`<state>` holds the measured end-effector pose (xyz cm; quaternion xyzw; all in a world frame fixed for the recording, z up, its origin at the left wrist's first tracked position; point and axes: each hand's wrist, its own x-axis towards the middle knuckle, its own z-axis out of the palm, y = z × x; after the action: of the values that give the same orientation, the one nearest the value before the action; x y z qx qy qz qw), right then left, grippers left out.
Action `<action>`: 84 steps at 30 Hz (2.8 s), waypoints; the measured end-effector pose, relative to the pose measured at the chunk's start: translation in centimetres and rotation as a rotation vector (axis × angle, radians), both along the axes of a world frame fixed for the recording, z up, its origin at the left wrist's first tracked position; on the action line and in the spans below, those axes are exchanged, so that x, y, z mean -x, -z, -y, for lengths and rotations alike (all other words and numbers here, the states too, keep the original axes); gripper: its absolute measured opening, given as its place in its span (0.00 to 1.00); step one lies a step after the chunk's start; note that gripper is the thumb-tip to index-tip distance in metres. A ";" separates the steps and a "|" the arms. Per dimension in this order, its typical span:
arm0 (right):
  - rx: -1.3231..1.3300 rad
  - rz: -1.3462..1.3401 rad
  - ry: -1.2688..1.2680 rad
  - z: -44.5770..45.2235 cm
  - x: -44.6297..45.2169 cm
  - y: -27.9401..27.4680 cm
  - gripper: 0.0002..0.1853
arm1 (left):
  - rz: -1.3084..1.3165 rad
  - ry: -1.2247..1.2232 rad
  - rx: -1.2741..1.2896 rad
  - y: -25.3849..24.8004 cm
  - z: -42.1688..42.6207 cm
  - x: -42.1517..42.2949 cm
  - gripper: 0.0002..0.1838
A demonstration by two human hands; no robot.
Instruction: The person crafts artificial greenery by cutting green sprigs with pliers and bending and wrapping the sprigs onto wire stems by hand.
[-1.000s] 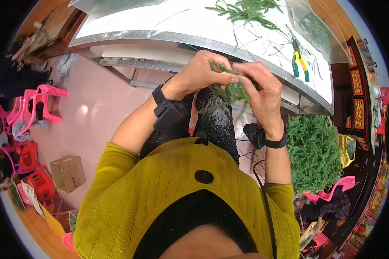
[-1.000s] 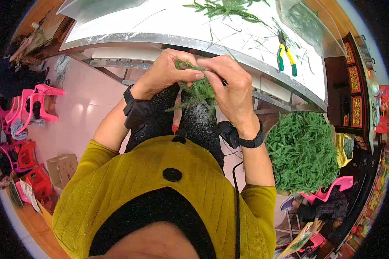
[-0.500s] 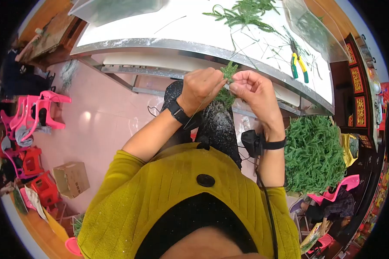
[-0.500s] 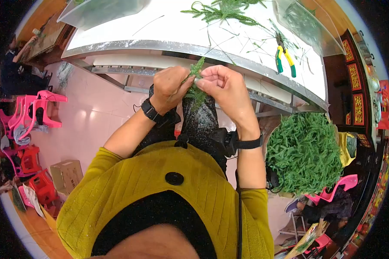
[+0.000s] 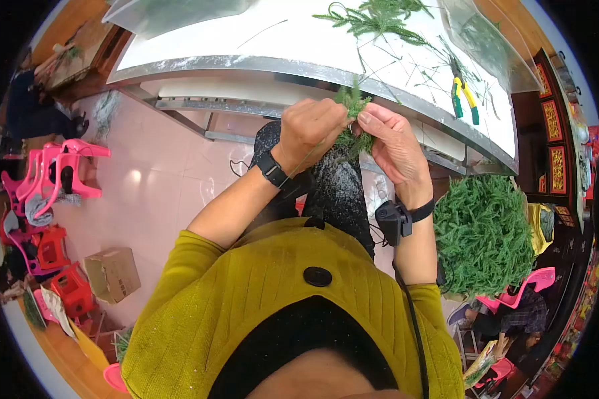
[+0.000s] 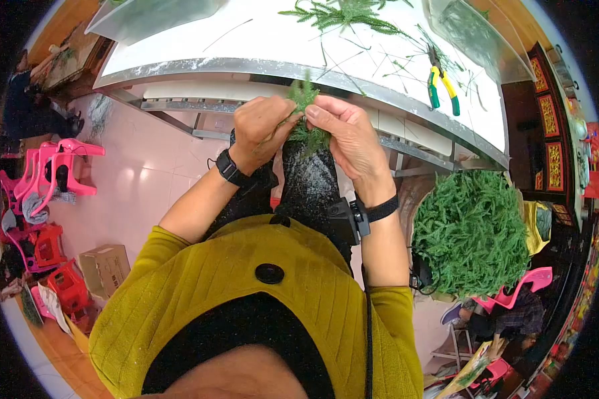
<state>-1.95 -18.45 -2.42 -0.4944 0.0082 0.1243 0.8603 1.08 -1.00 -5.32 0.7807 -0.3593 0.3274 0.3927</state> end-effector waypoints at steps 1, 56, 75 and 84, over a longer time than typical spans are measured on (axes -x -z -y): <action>0.004 0.003 0.045 -0.2 0.0 0.2 0.11 | -0.015 -0.001 -0.004 0.0 0.0 0.0 0.07; 1.394 0.999 0.581 -0.8 1.5 -3.9 0.12 | -1.385 0.696 0.514 -4.5 -0.1 0.3 0.10; 0.481 0.225 0.494 0.2 1.1 -3.0 0.11 | -1.103 0.675 0.604 -4.9 4.1 0.0 0.21; 1.198 0.674 0.480 2.0 -0.7 -4.3 0.21 | -1.021 0.522 0.682 -4.3 5.8 -5.0 0.12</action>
<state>-1.22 -20.49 1.91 -0.8765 -0.0823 -0.2526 0.4015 6.12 -6.79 -1.05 0.5573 -0.1820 -0.0938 0.8046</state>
